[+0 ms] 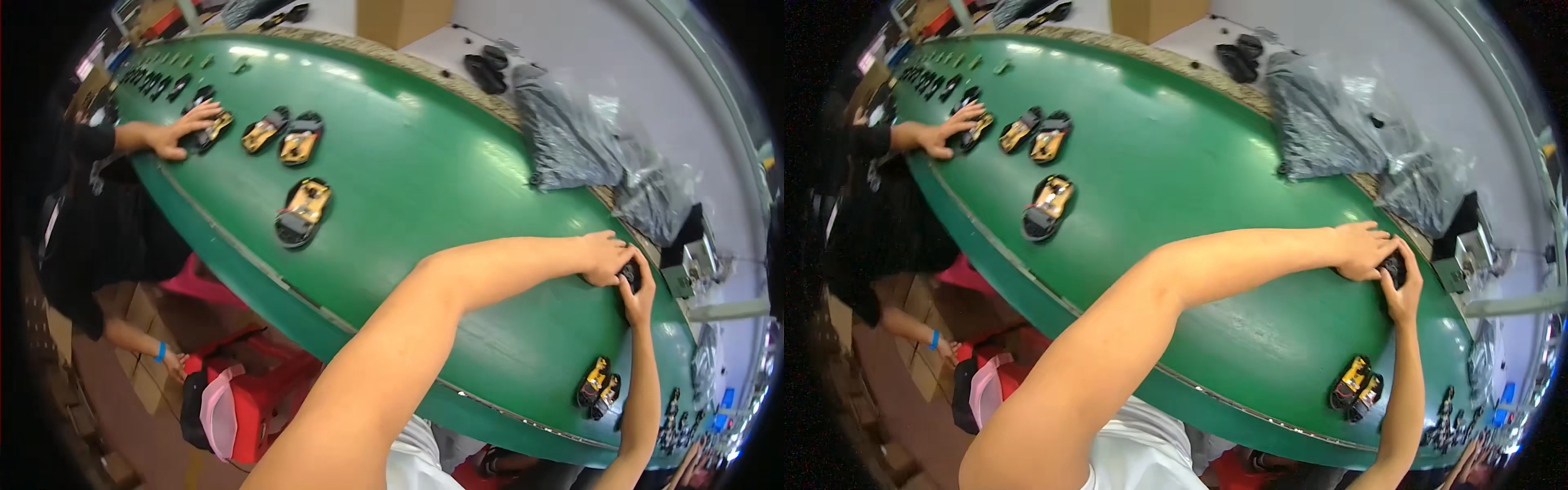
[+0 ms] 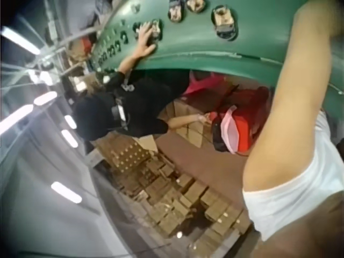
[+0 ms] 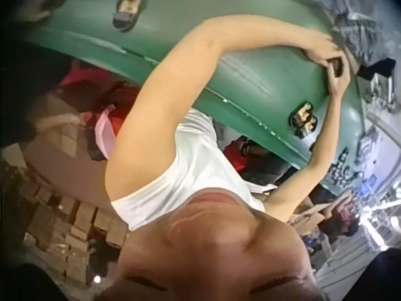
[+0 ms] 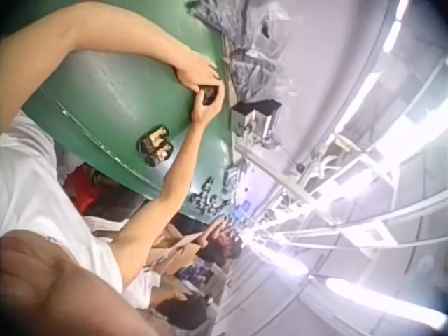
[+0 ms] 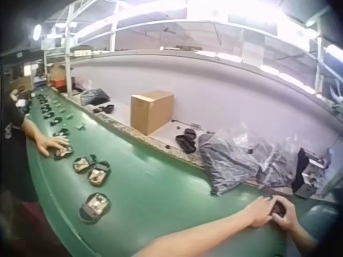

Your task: Assembling small electronic device housings by placing internal components into plastic shells on a production line

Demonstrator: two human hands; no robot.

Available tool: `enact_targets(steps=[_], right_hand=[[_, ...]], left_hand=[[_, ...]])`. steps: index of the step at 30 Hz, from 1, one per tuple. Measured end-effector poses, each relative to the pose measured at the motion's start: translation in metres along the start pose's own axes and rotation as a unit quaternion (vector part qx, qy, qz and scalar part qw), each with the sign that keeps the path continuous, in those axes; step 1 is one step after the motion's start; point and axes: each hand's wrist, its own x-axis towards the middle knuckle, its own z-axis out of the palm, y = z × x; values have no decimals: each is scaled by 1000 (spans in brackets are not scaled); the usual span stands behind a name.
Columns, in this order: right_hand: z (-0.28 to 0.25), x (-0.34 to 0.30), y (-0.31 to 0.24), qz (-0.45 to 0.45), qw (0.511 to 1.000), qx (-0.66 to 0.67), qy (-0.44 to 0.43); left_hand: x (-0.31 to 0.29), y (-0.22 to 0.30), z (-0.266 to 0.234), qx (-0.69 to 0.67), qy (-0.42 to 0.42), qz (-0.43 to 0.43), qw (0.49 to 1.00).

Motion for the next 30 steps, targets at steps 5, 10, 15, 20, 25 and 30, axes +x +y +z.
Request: enact_targets(steps=[5, 10, 15, 20, 25, 30], right_hand=[[26, 6, -48, -33, 998, 52, -8], [80, 4, -119, -36, 999, 22, 11], [115, 5, -176, -52, 998, 36, 15], [129, 11, -201, -66, 997, 26, 22], [126, -1, -216, -76, 997, 30, 17], [121, -24, -233, -72, 996, 26, 45]], left_hand=[[-49, 21, -11, 10, 33, -20, 999], [-127, 37, -21, 70, 100, -115, 986], [-194, 49, -53, 108, 103, -144, 978], [-227, 49, -82, 92, 100, -161, 978], [-246, 55, -83, 65, 133, -154, 977], [-246, 71, -81, 34, 148, -153, 977]])
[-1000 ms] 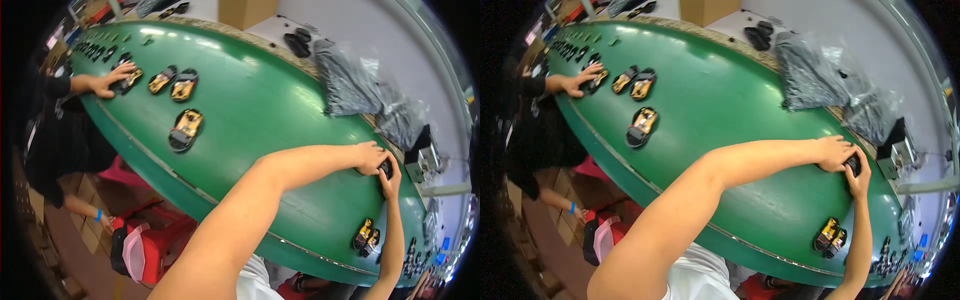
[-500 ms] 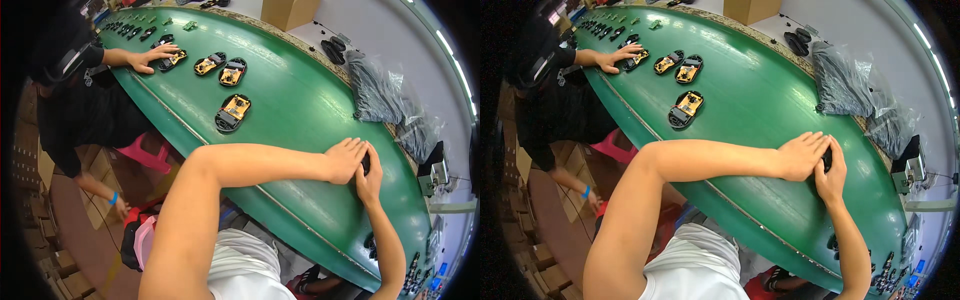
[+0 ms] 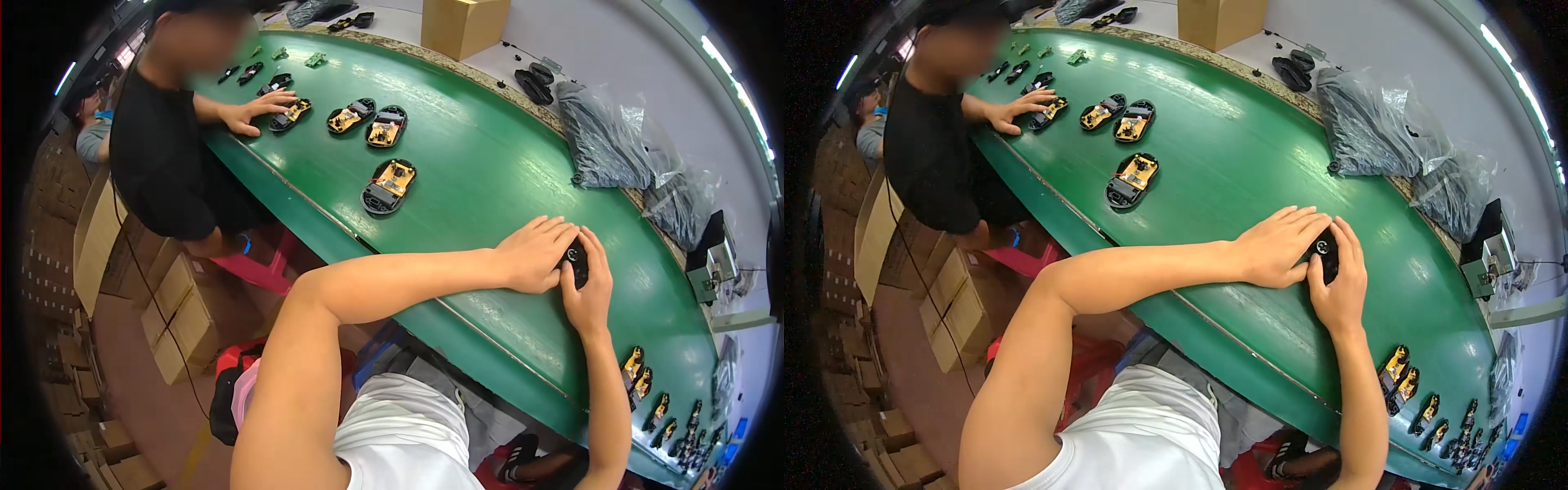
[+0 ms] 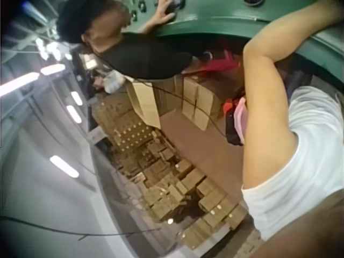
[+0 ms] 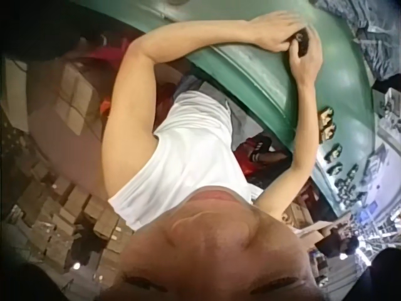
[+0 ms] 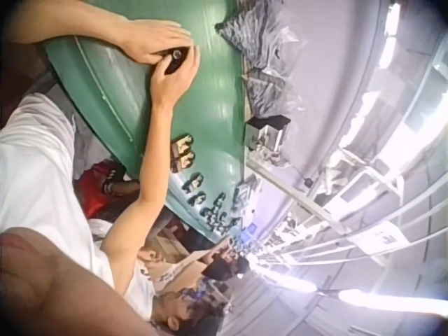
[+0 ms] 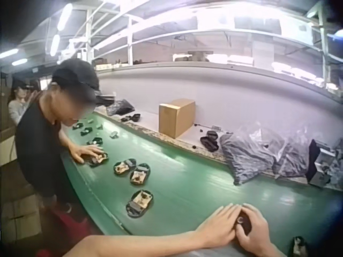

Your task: Assembling small electronic device housings by placing internal components into plastic shells on a production line

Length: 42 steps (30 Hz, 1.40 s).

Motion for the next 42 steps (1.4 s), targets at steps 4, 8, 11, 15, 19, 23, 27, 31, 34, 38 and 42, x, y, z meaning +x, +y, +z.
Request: enact_targets(steps=[4, 8, 11, 15, 19, 23, 27, 31, 34, 38, 42], right_hand=[[-5, -3, -3, 29, 999, 19, 36], [-5, -6, 5, 56, 997, 35, 50], [-10, -10, 7, 65, 996, 30, 58], [-13, -9, 9, 66, 995, 40, 68], [-7, -9, 11, 65, 994, 45, 74], [-10, -10, 7, 70, 994, 46, 76], [-19, -17, 10, 93, 989, 47, 100], [-36, -24, -24, 103, 967, 195, 130], [-90, -76, -91, 122, 933, 316, 121], [-154, -223, -142, -18, 939, 243, 244], [-111, -279, -264, 144, 826, 61, 541]], left_hand=[[-5, 6, -8, -11, 15, 29, 999], [-4, 6, -7, -12, 8, 31, 999], [0, 9, -3, -25, 16, 51, 998], [0, 11, -7, -34, 21, 51, 998], [-4, 9, -15, -36, 21, 33, 999], [-6, 8, -13, -22, 34, 46, 998], [3, 13, -9, -40, 36, 71, 996], [5, 6, -18, -37, 6, 74, 997], [2, -4, -31, 20, -11, 85, 996], [19, 23, -10, 47, -42, 130, 989], [34, 22, -5, 93, -45, 198, 975]])
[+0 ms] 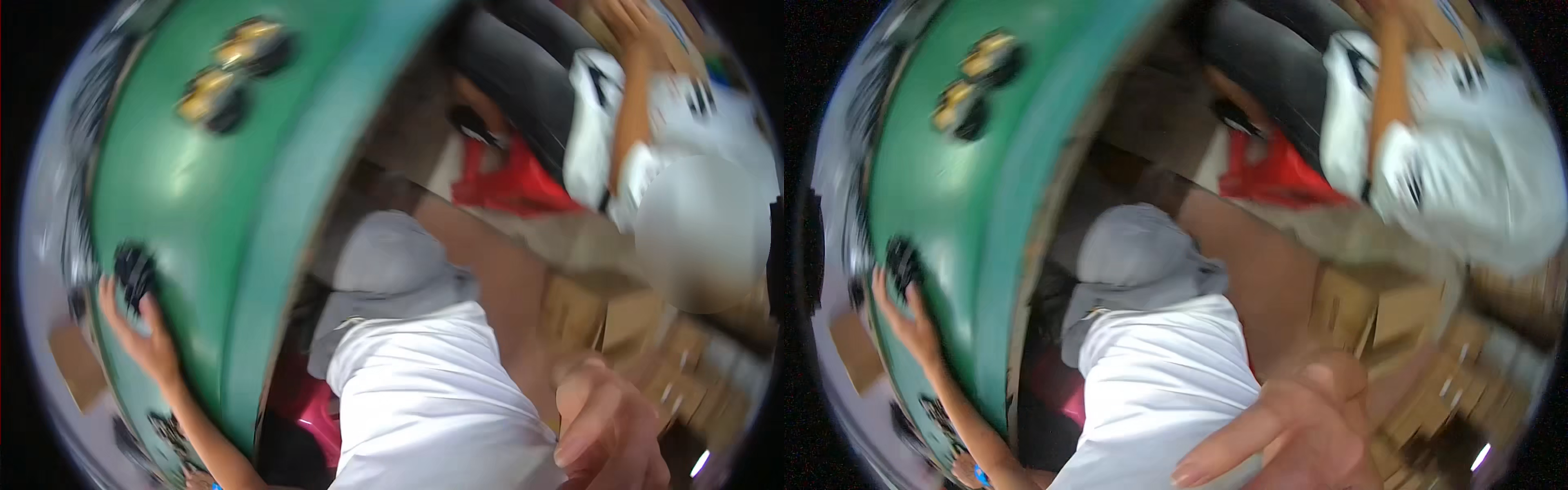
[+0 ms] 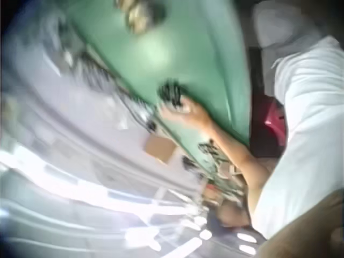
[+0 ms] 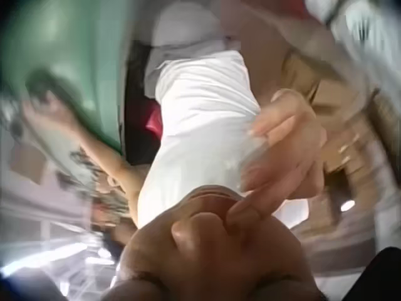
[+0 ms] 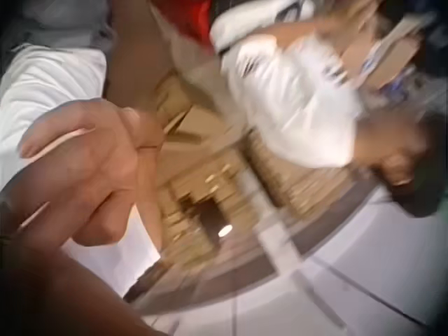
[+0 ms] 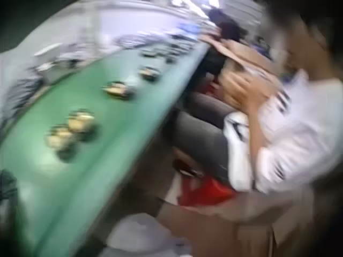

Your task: Assembling small electronic device housings by placing internal components into plastic shells on a production line

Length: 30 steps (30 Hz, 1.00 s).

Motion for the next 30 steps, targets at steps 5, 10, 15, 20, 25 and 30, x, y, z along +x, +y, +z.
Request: enact_targets(steps=[5, 10, 15, 20, 25, 30], right_hand=[[-77, -54, -58, -36, 991, -115, 63], [-121, -71, -88, -18, 988, -150, 29], [-173, -80, -120, -30, 950, -172, -259], [-161, -94, -91, 40, 944, -289, 155], [-168, -63, -39, -162, 980, 87, 81], [-88, -33, -20, 142, 789, 571, 177]], left_hand=[[28, -61, 11, 39, 91, 32, 995], [47, -82, 24, 33, 84, -2, 996], [38, -105, 34, 53, 59, 26, 997], [31, -161, -17, 86, 78, -39, 992], [31, -128, 12, -3, 77, -59, 995], [12, -97, -24, 38, 120, -77, 989]])
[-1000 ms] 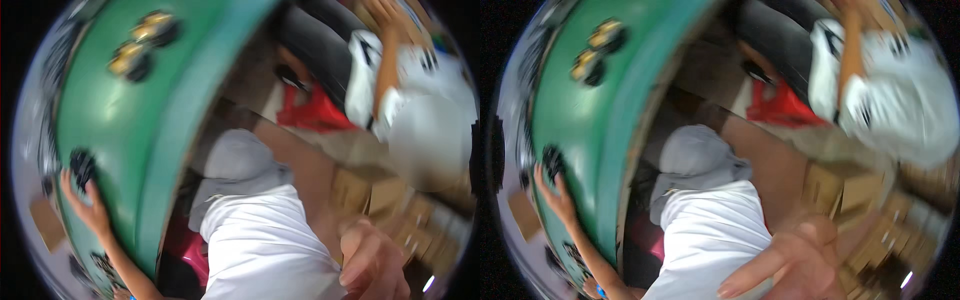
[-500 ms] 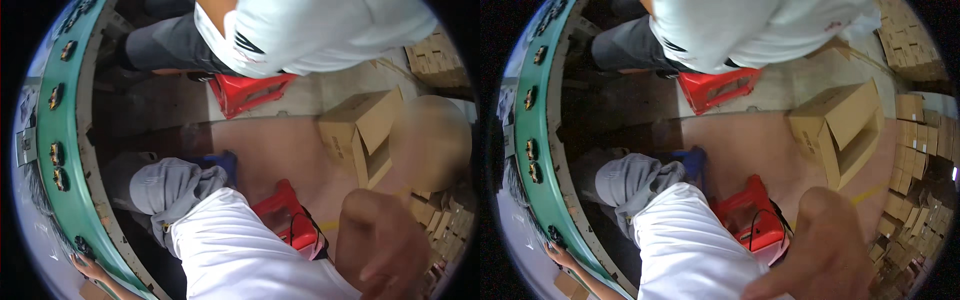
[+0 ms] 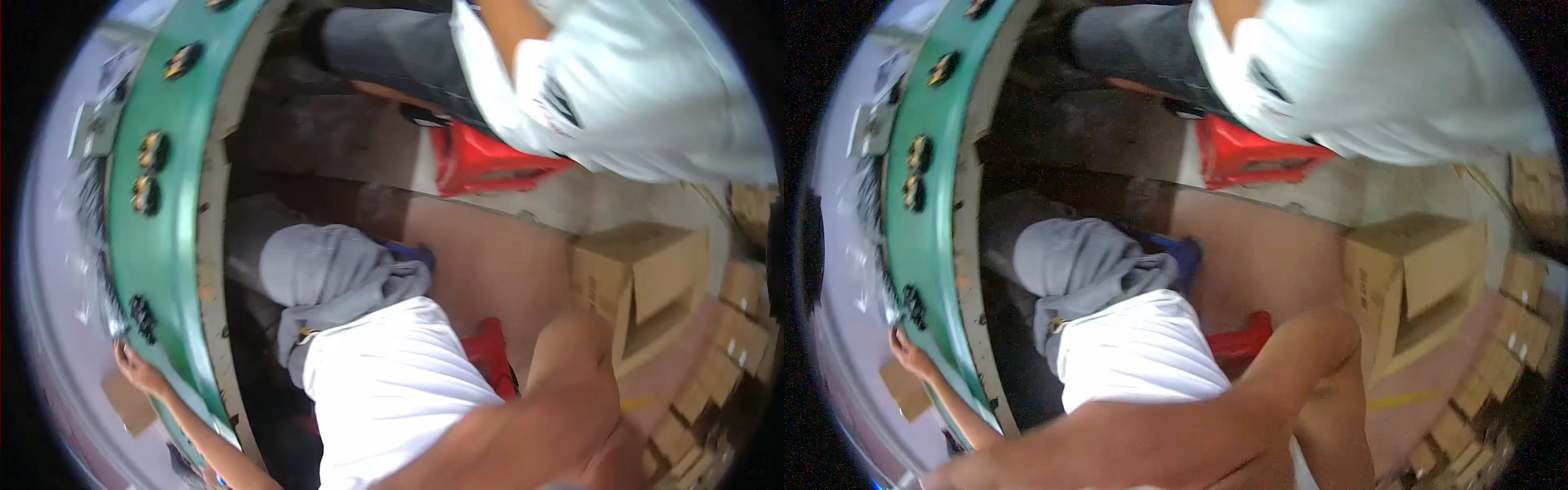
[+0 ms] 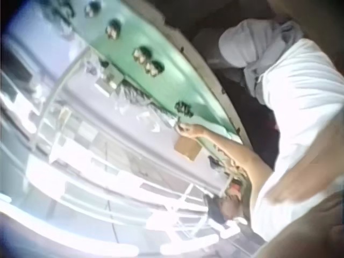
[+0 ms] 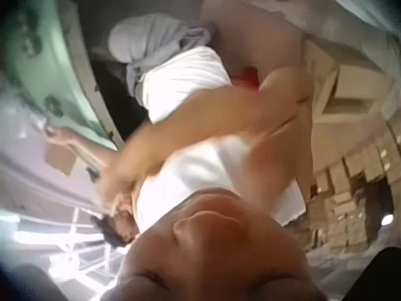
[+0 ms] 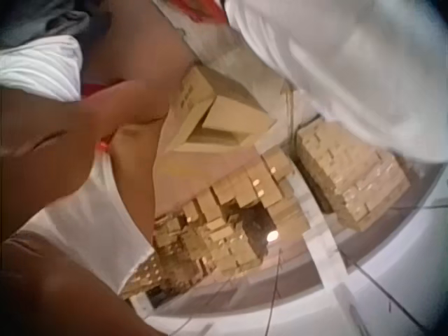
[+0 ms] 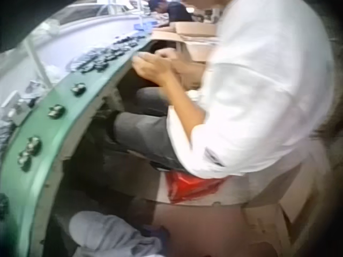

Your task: Assembling small electronic device housings by placing internal components into plastic shells on a production line

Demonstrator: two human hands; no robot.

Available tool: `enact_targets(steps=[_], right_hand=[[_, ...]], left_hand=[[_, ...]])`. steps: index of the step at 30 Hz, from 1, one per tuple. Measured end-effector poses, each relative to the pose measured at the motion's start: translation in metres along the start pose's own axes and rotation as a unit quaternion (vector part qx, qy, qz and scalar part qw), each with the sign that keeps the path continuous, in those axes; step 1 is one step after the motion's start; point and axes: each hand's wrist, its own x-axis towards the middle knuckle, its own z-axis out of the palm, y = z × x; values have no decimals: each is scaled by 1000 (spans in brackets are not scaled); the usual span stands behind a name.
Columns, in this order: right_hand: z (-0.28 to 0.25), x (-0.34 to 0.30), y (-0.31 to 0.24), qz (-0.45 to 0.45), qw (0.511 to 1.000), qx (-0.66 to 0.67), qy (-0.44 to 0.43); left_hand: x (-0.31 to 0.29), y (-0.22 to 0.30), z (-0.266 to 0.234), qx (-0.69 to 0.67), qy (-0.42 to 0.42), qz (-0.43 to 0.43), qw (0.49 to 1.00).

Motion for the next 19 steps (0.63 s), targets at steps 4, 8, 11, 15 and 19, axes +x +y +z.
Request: enact_targets(steps=[4, 8, 11, 15, 19], right_hand=[[78, -10, 61, 0, 987, 19, 160], [59, -21, 93, 70, 990, 125, -5], [48, -15, 99, 117, 969, 185, -115], [26, 19, 97, 173, 937, -17, -302], [10, 46, 109, 101, 896, -79, -424]], left_hand=[[-23, 62, 9, -95, 9, -12, 995], [-37, 111, -8, -137, 17, 5, 990], [-50, 126, -23, -148, 31, -28, 988], [-69, 128, -42, -140, 45, -66, 987], [-84, 127, -46, -149, 67, -81, 983]])
